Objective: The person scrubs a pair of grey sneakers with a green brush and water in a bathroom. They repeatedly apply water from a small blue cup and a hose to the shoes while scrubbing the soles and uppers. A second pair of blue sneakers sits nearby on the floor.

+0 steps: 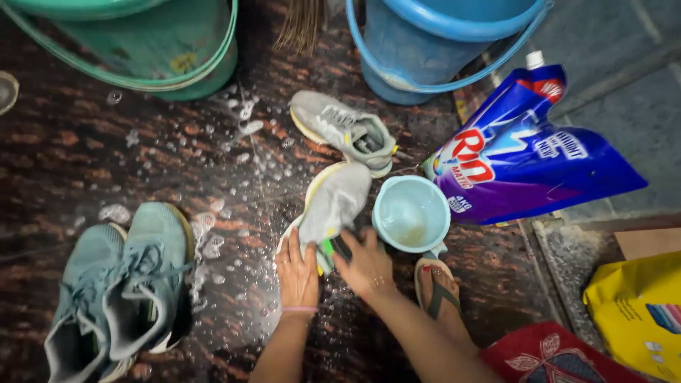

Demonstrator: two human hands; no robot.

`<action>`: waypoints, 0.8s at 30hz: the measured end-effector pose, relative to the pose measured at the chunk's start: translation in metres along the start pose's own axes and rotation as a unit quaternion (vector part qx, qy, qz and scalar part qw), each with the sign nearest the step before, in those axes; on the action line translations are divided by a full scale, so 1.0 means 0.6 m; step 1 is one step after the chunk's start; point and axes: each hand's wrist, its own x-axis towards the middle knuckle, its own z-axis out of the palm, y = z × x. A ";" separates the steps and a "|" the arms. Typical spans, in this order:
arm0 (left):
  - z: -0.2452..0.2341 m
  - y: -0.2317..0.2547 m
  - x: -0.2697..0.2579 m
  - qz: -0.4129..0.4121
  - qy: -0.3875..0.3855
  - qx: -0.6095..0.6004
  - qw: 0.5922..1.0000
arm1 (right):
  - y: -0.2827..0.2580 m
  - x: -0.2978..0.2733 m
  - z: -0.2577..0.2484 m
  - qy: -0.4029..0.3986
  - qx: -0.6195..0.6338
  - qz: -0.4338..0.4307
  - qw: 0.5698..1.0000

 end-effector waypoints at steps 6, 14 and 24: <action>-0.010 -0.004 0.022 -0.046 -0.016 -0.056 0.997 | 0.003 -0.071 0.008 0.071 0.132 -0.033 0.988; -0.025 -0.024 0.044 -0.040 -0.041 -0.117 0.991 | 0.040 -0.157 0.009 0.049 0.107 0.155 0.981; -0.085 -0.078 0.064 -0.171 -0.234 -0.361 0.887 | -0.030 -0.125 -0.016 0.153 0.198 0.052 0.967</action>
